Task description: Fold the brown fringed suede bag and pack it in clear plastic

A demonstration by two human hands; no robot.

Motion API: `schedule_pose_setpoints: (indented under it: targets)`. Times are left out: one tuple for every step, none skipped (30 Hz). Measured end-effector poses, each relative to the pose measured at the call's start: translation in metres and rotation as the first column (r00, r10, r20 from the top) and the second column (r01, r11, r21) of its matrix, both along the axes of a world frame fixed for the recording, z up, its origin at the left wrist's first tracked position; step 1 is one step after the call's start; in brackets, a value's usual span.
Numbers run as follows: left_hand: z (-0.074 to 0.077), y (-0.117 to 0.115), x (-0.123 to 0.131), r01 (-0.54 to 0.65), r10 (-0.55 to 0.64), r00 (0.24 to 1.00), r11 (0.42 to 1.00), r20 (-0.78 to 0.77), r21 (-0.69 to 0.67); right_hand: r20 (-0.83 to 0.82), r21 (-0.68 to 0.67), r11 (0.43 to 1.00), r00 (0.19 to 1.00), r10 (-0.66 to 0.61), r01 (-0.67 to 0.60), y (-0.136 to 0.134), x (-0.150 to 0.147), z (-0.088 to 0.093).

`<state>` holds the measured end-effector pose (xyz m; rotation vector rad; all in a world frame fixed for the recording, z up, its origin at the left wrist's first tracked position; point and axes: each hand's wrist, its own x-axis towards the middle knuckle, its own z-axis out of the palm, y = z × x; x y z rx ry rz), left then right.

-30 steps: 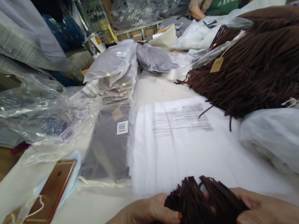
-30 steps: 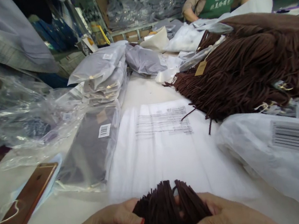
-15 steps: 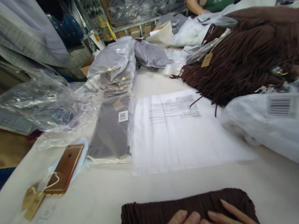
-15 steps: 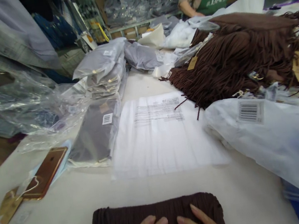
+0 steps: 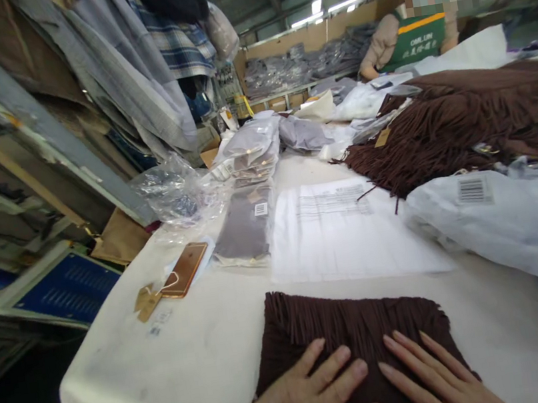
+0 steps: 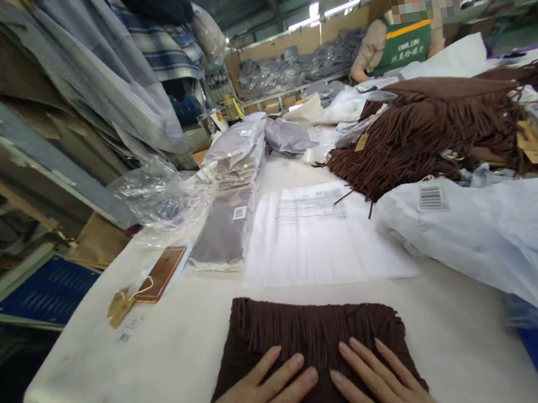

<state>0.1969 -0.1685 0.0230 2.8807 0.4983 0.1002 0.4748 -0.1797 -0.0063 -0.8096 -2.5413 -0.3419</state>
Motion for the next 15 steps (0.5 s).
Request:
schedule_pose_setpoints:
  targets:
    - [0.007,0.007,0.004,0.0,-0.001,1.0,1.0,-0.026,-0.029,-0.008,-0.055,0.998,1.0,-0.022,0.022,0.001,0.001,0.004]
    - [0.013,0.014,0.008,0.0,-0.002,0.999,0.998,-0.049,-0.055,-0.011,-0.097,0.994,0.999,-0.045,0.044,0.002,0.002,0.008]
    - [0.018,0.021,0.012,0.002,-0.007,0.998,0.997,-0.068,-0.071,-0.016,-0.11,0.992,0.998,-0.059,0.057,0.004,0.003,0.011]
    - [0.023,0.026,0.014,-0.002,-0.004,0.997,0.997,-0.077,-0.078,-0.019,-0.096,0.993,0.998,-0.067,0.065,0.007,0.004,0.013]
    - [0.028,0.03,0.015,-0.009,0.004,0.997,0.997,-0.077,-0.077,-0.019,-0.061,0.996,0.997,-0.068,0.067,0.01,0.006,0.015]
    - [0.032,0.032,0.012,-0.034,0.029,0.997,0.997,-0.07,-0.071,-0.017,-0.019,0.997,0.997,-0.069,0.069,0.012,0.006,0.015]
    - [0.035,0.03,0.006,-0.091,0.088,0.995,0.994,-0.05,-0.061,-0.015,0.02,0.997,0.997,-0.073,0.073,0.013,0.007,0.014]
    - [0.038,0.025,-0.003,-0.194,0.194,0.981,0.98,-0.007,-0.045,-0.01,0.052,0.996,0.997,-0.076,0.076,0.013,0.008,0.013]
    - [0.04,0.017,-0.015,-0.342,0.344,0.937,0.939,0.062,-0.034,-0.006,0.076,0.994,0.997,-0.077,0.077,0.012,0.008,0.01]
    - [0.04,0.005,-0.028,-0.515,0.516,0.845,0.856,0.14,-0.046,-0.005,0.088,0.993,0.997,-0.082,0.082,0.01,0.007,0.007]
    - [0.038,-0.009,-0.043,-0.683,0.685,0.699,0.724,0.206,-0.091,-0.005,0.09,0.992,0.996,-0.087,0.088,0.006,0.006,0.003]
    - [0.034,-0.025,-0.057,-0.81,0.82,0.522,0.563,0.236,-0.166,-0.018,0.1,0.991,0.996,-0.084,0.086,0.002,0.004,-0.001]
    - [0.027,-0.042,-0.069,-0.878,0.908,0.361,0.408,0.215,-0.25,-0.046,0.118,0.99,0.996,-0.073,0.078,-0.002,0.001,-0.004]
    - [0.017,-0.059,-0.079,-0.902,0.955,0.248,0.29,0.165,-0.321,-0.086,0.134,0.988,0.995,-0.06,0.071,-0.007,-0.004,-0.007]
    - [0.004,-0.075,-0.086,-0.906,0.975,0.187,0.219,0.122,-0.363,-0.13,0.144,0.988,0.991,-0.04,0.059,-0.011,-0.009,-0.009]
